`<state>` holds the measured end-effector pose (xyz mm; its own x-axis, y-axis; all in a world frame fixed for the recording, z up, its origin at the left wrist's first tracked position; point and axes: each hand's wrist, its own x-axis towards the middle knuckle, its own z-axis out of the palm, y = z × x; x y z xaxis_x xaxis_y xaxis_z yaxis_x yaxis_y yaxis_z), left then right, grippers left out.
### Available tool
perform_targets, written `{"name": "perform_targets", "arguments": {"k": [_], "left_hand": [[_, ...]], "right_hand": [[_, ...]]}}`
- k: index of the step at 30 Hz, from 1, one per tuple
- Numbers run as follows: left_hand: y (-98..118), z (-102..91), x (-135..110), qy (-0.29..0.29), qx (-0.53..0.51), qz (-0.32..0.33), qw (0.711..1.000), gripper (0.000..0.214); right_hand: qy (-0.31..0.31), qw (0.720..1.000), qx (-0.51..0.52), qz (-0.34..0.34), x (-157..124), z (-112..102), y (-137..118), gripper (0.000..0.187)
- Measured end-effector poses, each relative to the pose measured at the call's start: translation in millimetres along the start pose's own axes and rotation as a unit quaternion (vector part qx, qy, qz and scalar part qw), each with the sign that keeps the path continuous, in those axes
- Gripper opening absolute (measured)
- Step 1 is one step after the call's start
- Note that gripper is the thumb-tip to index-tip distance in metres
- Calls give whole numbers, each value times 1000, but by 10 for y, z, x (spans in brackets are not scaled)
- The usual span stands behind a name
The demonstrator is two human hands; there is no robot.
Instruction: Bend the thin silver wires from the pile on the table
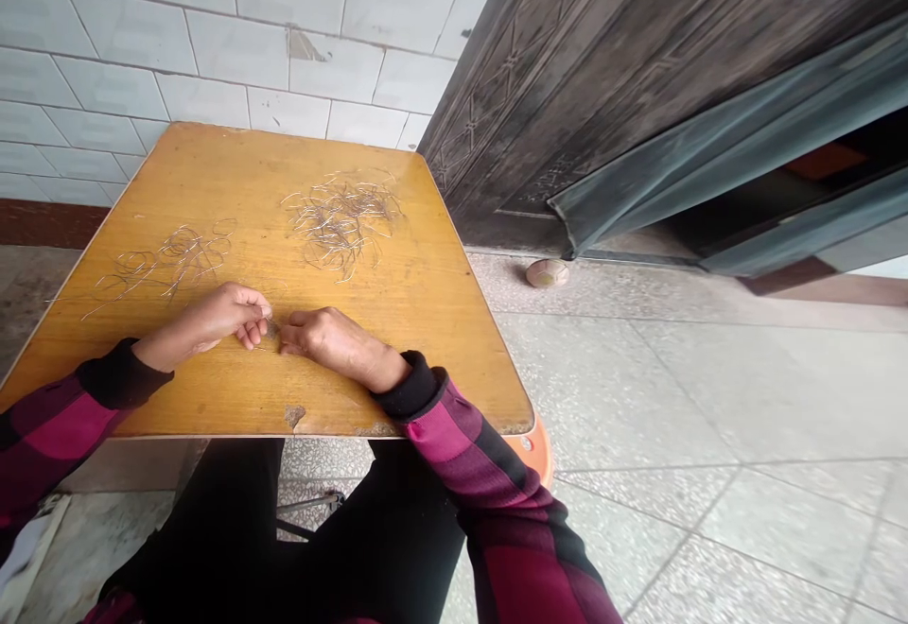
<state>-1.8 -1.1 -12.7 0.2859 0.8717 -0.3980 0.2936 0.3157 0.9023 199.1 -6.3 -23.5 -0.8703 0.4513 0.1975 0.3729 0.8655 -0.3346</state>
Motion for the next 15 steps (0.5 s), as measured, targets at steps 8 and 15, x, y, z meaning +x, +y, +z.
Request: {"name": "perform_targets", "arguments": {"k": [8,15], "left_hand": [[-20,-69,-63,69,160,117,978,28],[-162,-92,8,124,388,471,782,29]], "right_hand": [[-17,995,95,13,-1,-58,44,22],[-18,996,82,16,9,-35,91,18]]}}
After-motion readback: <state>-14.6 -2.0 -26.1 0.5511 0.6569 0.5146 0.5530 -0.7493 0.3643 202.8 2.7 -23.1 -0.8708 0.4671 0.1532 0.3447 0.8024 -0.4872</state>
